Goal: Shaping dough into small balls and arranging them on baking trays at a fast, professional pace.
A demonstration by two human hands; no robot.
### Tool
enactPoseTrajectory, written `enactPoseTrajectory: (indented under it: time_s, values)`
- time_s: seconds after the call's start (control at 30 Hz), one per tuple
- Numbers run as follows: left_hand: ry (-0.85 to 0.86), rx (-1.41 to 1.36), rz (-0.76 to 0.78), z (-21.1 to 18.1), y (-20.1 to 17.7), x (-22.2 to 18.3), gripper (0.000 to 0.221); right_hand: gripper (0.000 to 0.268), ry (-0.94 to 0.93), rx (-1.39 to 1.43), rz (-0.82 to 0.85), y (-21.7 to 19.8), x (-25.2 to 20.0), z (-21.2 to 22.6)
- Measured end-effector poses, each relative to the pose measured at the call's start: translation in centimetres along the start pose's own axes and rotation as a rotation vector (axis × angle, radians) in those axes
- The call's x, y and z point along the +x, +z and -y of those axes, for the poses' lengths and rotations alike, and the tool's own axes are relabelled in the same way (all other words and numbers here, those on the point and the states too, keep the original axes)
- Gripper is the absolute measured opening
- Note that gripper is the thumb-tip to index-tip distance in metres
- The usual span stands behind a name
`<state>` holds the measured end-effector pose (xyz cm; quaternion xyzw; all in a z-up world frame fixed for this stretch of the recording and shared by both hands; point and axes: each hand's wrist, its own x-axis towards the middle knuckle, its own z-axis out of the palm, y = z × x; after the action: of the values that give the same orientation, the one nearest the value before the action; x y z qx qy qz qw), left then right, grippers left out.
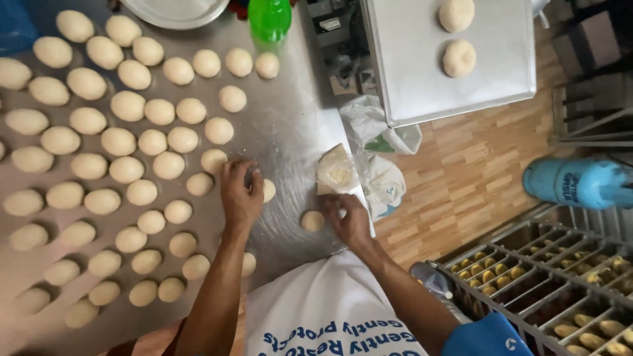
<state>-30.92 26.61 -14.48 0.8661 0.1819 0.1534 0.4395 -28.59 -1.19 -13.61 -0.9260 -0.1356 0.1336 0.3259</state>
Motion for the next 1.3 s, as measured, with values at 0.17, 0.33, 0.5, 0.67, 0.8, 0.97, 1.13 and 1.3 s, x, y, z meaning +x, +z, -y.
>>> enactPoseTrajectory:
  time_s: [0.17,0.33,0.5,0.67,0.8,0.97,1.13,1.3]
  values:
    - [0.028,-0.19,-0.118,-2.2,0.5,1.3,0.009,0.011,-0.013,-0.243,-0.275,-0.8,4.7,-0.4]
    - [-0.087,-0.309,-0.2,-1.3,-2.0,1.5,0.023,0.007,-0.08,-0.232,-0.226,-0.8,5.1,2.1]
    - [-0.144,-0.365,-0.258,0.0,-3.0,1.6,0.025,0.012,-0.071,0.126,0.114,5.4,5.4,8.1]
    - [-0.104,-0.331,-0.238,0.7,-2.8,1.1,0.023,0.038,0.146,-0.018,0.398,6.2,7.4,10.3]
    - [-0.047,-0.182,-0.273,-0.5,-2.0,1.4,0.017,0.053,0.014,0.227,0.205,2.1,5.4,8.1]
    - [0.167,0.148,-0.324,-1.0,3.8,2.1,0.029,0.025,-0.253,-0.04,-0.006,0.2,1.3,7.7]
    - [0.405,0.437,-0.153,-0.1,6.6,2.9,0.038,0.058,-0.431,-0.427,-0.109,8.0,1.0,4.9]
    - [0.253,0.319,-0.206,1.2,6.8,3.3,0.039,0.062,-0.436,-0.502,-0.085,7.6,2.2,4.7]
